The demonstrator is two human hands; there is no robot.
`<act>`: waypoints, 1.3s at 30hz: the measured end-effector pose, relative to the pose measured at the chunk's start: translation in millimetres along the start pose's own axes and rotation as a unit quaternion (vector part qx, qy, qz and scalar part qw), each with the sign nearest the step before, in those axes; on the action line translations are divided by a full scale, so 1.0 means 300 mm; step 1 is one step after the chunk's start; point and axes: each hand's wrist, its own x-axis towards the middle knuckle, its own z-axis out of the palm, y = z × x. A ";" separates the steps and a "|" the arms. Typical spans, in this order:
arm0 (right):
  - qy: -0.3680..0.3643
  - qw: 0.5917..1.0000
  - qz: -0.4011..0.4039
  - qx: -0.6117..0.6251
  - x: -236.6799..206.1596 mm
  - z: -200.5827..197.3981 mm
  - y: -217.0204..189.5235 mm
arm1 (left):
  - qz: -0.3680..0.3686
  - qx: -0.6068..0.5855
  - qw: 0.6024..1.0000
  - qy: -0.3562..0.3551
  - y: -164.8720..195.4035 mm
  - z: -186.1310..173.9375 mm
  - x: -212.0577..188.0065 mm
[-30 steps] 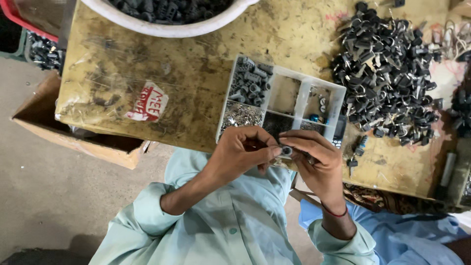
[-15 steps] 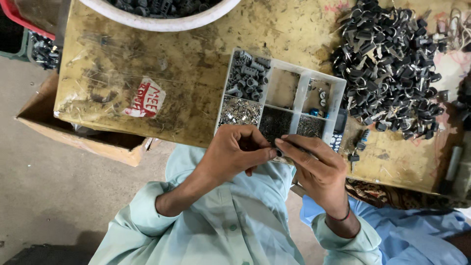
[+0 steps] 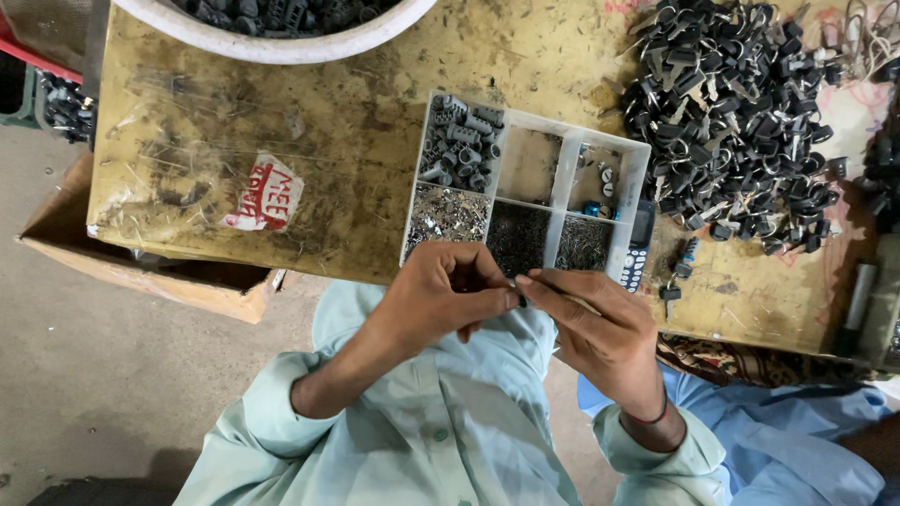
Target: The person sits at a workbench and sorts small black plastic components from a large basket into the compartments of a plastic organizer tray, picking pieces one at a time and occasionally handling and fitting parts together in their hands before placing them into a compartment.
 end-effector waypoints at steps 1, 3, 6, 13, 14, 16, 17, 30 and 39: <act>-0.006 1.000 0.004 -0.006 -0.001 0.001 -0.003 | 0.013 0.022 0.999 0.019 -0.001 0.008 -0.004; -0.016 1.000 0.014 -0.021 0.003 0.005 -0.016 | 0.038 0.067 0.996 0.055 -0.008 0.030 -0.016; 0.035 0.995 0.076 -0.062 0.019 0.040 -0.059 | 0.262 0.211 0.936 0.106 -0.034 0.080 -0.021; -0.075 0.977 0.188 0.065 0.082 -0.039 0.068 | 0.235 0.102 0.959 0.124 -0.099 0.071 -0.015; -0.073 0.974 0.216 0.016 0.090 -0.044 0.127 | 0.260 0.138 0.948 0.118 -0.100 0.055 -0.013; 0.014 0.972 0.171 -0.158 0.109 -0.005 0.251 | 0.294 0.176 0.935 0.094 -0.101 0.043 -0.007; 0.021 0.972 0.150 -0.178 0.137 0.035 0.318 | 0.303 0.177 0.933 0.077 -0.101 0.041 -0.001; -0.059 0.872 0.336 0.351 -0.040 0.001 0.185 | 0.410 0.419 0.809 -0.035 -0.093 -0.007 0.035; -0.050 0.810 0.316 0.492 -0.087 0.063 0.154 | 0.449 0.471 0.756 -0.074 -0.066 -0.026 0.026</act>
